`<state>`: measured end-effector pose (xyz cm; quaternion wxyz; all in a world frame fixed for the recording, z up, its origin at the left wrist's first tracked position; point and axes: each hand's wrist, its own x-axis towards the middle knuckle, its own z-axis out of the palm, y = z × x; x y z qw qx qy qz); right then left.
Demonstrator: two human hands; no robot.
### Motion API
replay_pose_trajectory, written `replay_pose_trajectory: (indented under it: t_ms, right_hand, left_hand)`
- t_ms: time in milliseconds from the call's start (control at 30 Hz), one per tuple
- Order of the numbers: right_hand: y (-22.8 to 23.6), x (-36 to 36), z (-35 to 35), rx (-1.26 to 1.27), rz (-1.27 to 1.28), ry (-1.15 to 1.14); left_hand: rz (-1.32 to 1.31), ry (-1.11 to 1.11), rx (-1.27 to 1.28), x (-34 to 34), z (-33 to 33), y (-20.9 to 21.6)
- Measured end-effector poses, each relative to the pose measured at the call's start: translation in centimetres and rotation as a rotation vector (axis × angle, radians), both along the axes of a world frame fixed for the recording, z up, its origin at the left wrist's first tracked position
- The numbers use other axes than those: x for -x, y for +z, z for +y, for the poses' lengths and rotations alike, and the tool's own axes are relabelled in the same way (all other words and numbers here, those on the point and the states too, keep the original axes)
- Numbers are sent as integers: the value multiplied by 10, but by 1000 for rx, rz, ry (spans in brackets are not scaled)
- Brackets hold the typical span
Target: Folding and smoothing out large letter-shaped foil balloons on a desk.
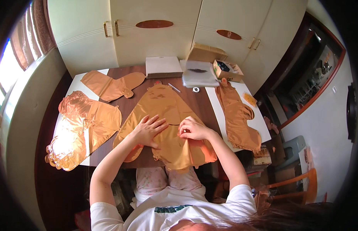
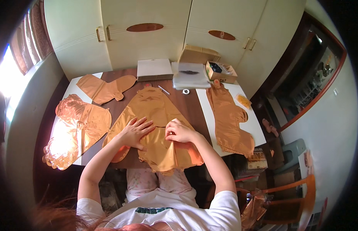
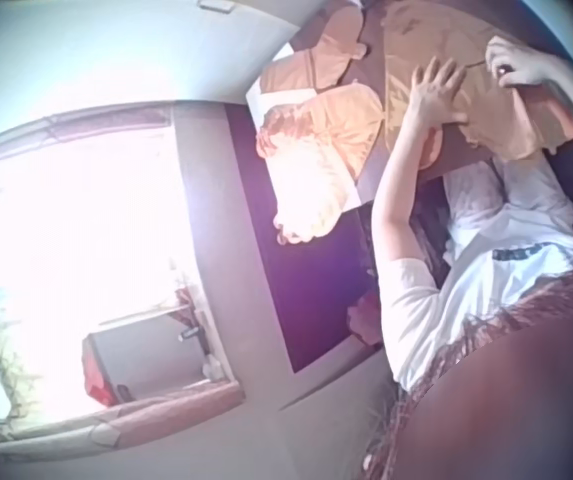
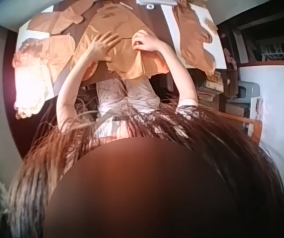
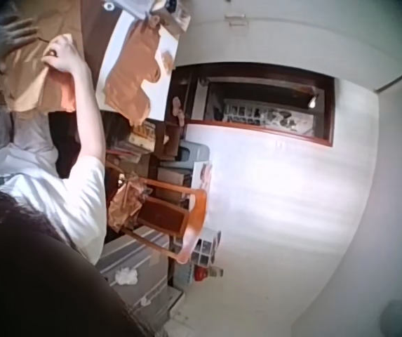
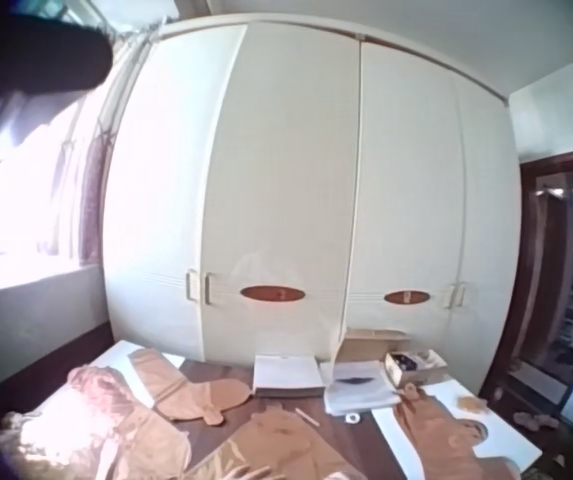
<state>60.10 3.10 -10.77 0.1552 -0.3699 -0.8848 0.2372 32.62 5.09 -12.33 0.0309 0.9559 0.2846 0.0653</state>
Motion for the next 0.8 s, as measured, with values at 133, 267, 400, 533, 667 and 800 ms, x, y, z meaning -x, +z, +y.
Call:
replay_pose_trajectory:
  t_ms: [133, 267, 400, 533, 667, 800]
  right_hand:
    - [-6, 7, 5, 5, 73, 51]
    - [-11, 11, 6, -20, 61, -7]
    - [-18, 13, 1, -94, 58, -36]
    - [-19, 16, -2, -125, 39, -60]
    - [-22, 19, -4, -175, 12, -78]
    - [-24, 21, -5, -227, -24, -84]
  left_hand:
    - [-2, 3, 0, 0, -1, 3]
    - [46, -2, 1, 1, 3, -1]
    - [21, -1, -23, 0, 3, -3]
    - [37, 4, -17, 0, 1, 2]
    - [9, 4, -17, 1, 1, -1]
    - [13, 0, -42, 1, 3, -5]
